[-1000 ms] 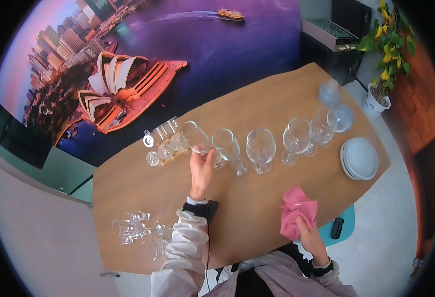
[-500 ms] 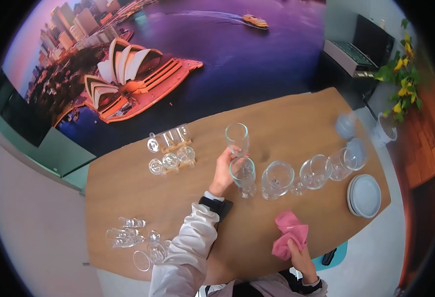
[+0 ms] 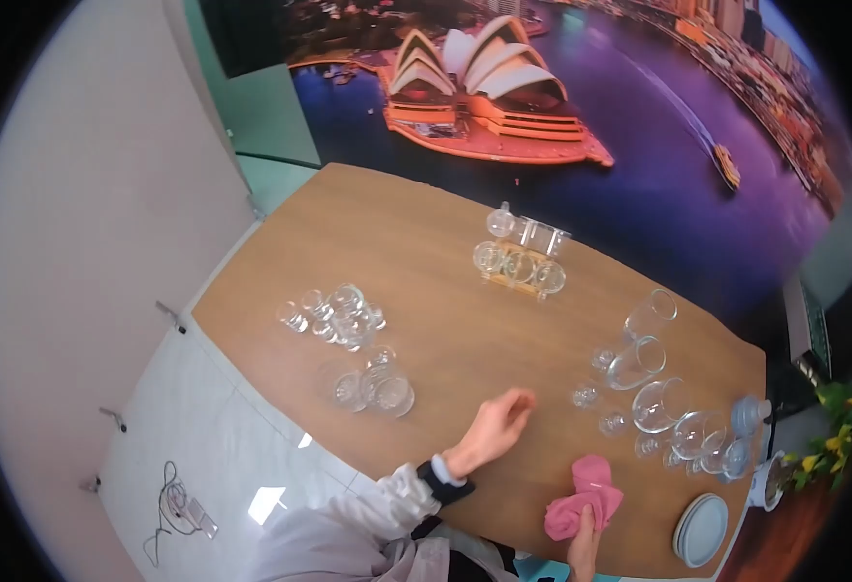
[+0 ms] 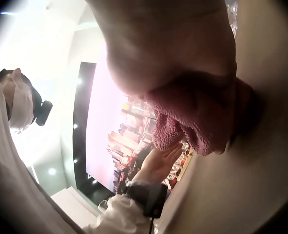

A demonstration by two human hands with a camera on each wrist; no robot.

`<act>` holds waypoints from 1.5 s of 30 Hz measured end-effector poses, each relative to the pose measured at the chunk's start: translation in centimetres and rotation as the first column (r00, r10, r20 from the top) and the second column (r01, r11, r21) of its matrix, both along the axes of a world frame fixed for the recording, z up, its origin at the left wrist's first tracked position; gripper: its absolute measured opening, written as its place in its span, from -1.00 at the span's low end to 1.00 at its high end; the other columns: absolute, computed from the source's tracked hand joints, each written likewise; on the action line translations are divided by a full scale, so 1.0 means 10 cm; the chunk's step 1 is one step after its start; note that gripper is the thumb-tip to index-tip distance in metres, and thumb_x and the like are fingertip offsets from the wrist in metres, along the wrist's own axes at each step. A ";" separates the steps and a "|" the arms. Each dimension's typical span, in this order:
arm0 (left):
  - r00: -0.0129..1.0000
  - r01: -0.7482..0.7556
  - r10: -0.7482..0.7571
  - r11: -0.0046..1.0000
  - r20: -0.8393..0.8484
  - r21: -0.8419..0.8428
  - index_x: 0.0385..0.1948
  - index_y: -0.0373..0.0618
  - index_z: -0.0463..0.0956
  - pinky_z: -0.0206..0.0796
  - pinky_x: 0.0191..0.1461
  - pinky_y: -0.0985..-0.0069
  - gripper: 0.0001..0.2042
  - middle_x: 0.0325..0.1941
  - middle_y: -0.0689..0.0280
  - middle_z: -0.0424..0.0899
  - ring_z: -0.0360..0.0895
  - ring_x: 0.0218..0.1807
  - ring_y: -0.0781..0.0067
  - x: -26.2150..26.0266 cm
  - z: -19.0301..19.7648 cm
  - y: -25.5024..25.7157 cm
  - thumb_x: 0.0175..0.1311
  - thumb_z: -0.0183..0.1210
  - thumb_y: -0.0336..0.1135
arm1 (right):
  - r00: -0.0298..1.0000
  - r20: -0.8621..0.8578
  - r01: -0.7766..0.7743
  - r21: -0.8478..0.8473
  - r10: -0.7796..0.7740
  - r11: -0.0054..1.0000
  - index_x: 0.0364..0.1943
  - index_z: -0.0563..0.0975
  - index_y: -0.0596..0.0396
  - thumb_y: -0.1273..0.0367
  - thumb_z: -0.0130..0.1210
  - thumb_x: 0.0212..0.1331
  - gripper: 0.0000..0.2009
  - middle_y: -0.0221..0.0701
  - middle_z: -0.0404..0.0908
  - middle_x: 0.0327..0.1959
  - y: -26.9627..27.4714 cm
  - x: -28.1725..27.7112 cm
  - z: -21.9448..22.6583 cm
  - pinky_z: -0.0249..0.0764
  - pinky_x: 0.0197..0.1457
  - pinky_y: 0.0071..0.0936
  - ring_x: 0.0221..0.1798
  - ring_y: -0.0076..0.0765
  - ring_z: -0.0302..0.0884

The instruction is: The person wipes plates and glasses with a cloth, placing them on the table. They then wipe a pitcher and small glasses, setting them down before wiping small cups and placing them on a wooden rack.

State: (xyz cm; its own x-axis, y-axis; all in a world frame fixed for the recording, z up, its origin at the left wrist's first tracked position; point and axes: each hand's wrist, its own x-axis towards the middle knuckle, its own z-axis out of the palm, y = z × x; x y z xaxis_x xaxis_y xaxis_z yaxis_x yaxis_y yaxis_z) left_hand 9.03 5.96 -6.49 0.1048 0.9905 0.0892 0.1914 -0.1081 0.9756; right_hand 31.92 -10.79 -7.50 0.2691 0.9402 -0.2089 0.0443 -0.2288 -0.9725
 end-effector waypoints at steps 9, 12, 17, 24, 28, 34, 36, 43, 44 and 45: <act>0.970 -0.150 0.204 0.929 -0.130 0.337 -0.11 -0.28 0.56 0.55 -0.08 0.48 -0.80 -0.19 0.17 0.72 0.72 -0.17 0.37 -1.44 0.73 -0.97 0.24 0.20 -0.60 | 0.947 0.321 -0.041 0.037 0.027 0.998 0.11 0.45 0.32 0.21 -0.14 0.45 -0.58 -0.08 0.54 0.04 -0.10 -0.46 0.18 0.36 0.21 -0.25 0.14 -0.05 0.49; 0.879 -0.342 0.467 0.757 -0.096 0.556 -0.01 -0.27 0.52 0.53 -0.07 0.46 -0.66 -0.11 0.12 0.70 0.68 -0.06 0.31 -2.05 1.13 -0.61 0.15 0.30 -0.55 | 0.888 0.430 -0.113 -0.141 0.163 0.984 0.26 0.35 0.28 0.06 -0.18 0.48 -0.45 -0.14 0.42 0.25 -0.14 -0.48 0.57 0.26 0.34 -0.28 0.29 -0.16 0.35; 0.767 -0.400 0.619 0.667 -0.168 0.629 0.14 -0.25 0.39 0.48 0.06 0.27 -0.42 0.00 -0.02 0.65 0.62 0.03 0.00 -2.38 1.24 0.08 0.04 0.41 -0.37 | 0.899 0.415 0.083 0.152 -0.140 0.985 0.19 0.40 0.35 0.11 -0.21 0.49 -0.48 -0.09 0.48 0.18 -0.21 -0.41 0.34 0.35 0.28 -0.28 0.21 -0.08 0.46; 0.890 -0.312 0.403 0.879 -0.212 0.362 0.07 -0.32 0.42 0.48 0.03 0.32 -0.36 -0.06 0.00 0.68 0.64 0.01 0.05 -2.32 1.29 0.34 -0.05 0.50 -0.22 | 0.996 0.089 0.008 0.190 -0.025 0.982 0.21 0.41 0.29 0.08 -0.31 0.53 -0.47 -0.19 0.53 0.15 0.21 -0.73 0.59 0.46 0.22 -0.36 0.16 -0.28 0.53; 0.935 -0.271 0.338 0.872 -0.103 0.408 0.03 -0.32 0.44 0.49 -0.03 0.38 -0.37 -0.12 0.03 0.70 0.66 -0.04 0.16 -2.02 1.75 0.17 -0.08 0.52 -0.20 | 0.995 0.100 -0.041 0.317 0.010 0.947 0.21 0.42 0.28 0.21 -0.27 0.53 -0.56 -0.17 0.55 0.12 0.56 -0.88 0.67 0.41 0.24 -0.32 0.17 -0.27 0.50; 0.979 0.043 -0.088 0.970 0.183 0.238 0.09 -0.28 0.45 0.48 0.00 0.48 -0.37 -0.18 0.20 0.70 0.64 -0.01 0.44 -1.24 1.90 -0.24 -0.08 0.53 -0.33 | 0.831 0.545 -0.415 0.475 0.111 0.776 0.00 0.50 0.15 0.35 0.12 0.28 -0.74 -0.24 0.64 -0.18 0.98 -1.89 1.50 0.52 -0.11 -0.31 -0.14 -0.16 0.64; 0.961 0.115 -0.162 0.972 0.226 0.207 0.09 -0.25 0.47 0.48 0.03 0.49 -0.41 -0.19 0.27 0.70 0.65 -0.05 0.48 -1.13 1.96 -0.32 -0.05 0.50 -0.40 | 0.819 0.573 -0.438 0.619 0.006 0.653 -0.06 0.50 0.16 0.34 0.21 0.21 -0.72 -0.29 0.65 -0.26 1.09 -1.78 1.15 0.52 -0.21 -0.30 -0.24 -0.16 0.66; 0.657 0.747 -0.753 0.644 -0.037 0.165 0.01 -0.22 0.54 0.46 0.15 0.45 -0.48 -0.07 0.22 0.72 0.66 -0.05 0.45 -0.96 2.13 -0.27 -0.07 0.51 -0.42 | 0.702 0.081 -0.706 0.209 0.707 0.677 0.19 0.46 0.12 0.33 0.29 0.18 -0.52 -0.27 0.61 0.01 0.61 -1.04 0.84 0.46 0.19 -0.28 0.12 -0.28 0.54; 0.632 0.771 -0.774 0.621 -0.046 0.144 0.01 -0.22 0.54 0.46 0.15 0.45 -0.48 -0.07 0.22 0.72 0.66 -0.05 0.45 -0.90 2.11 -0.26 -0.07 0.51 -0.42 | 0.726 0.060 -0.679 0.219 0.685 0.701 0.19 0.46 0.12 0.33 0.29 0.18 -0.52 -0.27 0.61 0.01 0.55 -1.01 0.99 0.46 0.19 -0.28 0.12 -0.28 0.54; 0.707 0.694 -0.706 0.702 0.030 0.161 0.04 -0.21 0.51 0.47 0.14 0.45 -0.45 -0.07 0.23 0.72 0.67 -0.03 0.45 -0.86 2.08 -0.26 -0.05 0.51 -0.39 | 0.772 0.168 -0.634 0.138 0.613 0.761 0.18 0.47 0.11 0.32 0.27 0.21 -0.54 -0.26 0.60 0.04 0.52 -0.99 1.22 0.46 0.20 -0.29 0.13 -0.28 0.53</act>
State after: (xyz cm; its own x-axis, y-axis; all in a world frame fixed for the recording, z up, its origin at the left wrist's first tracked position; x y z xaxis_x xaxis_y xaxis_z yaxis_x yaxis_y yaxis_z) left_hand 0.39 3.37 14.35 0.7497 0.6126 0.2504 -0.0709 -0.3018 0.9507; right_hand 22.03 -5.64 4.71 -0.3793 0.9248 -0.0289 0.2210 0.0602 -0.9734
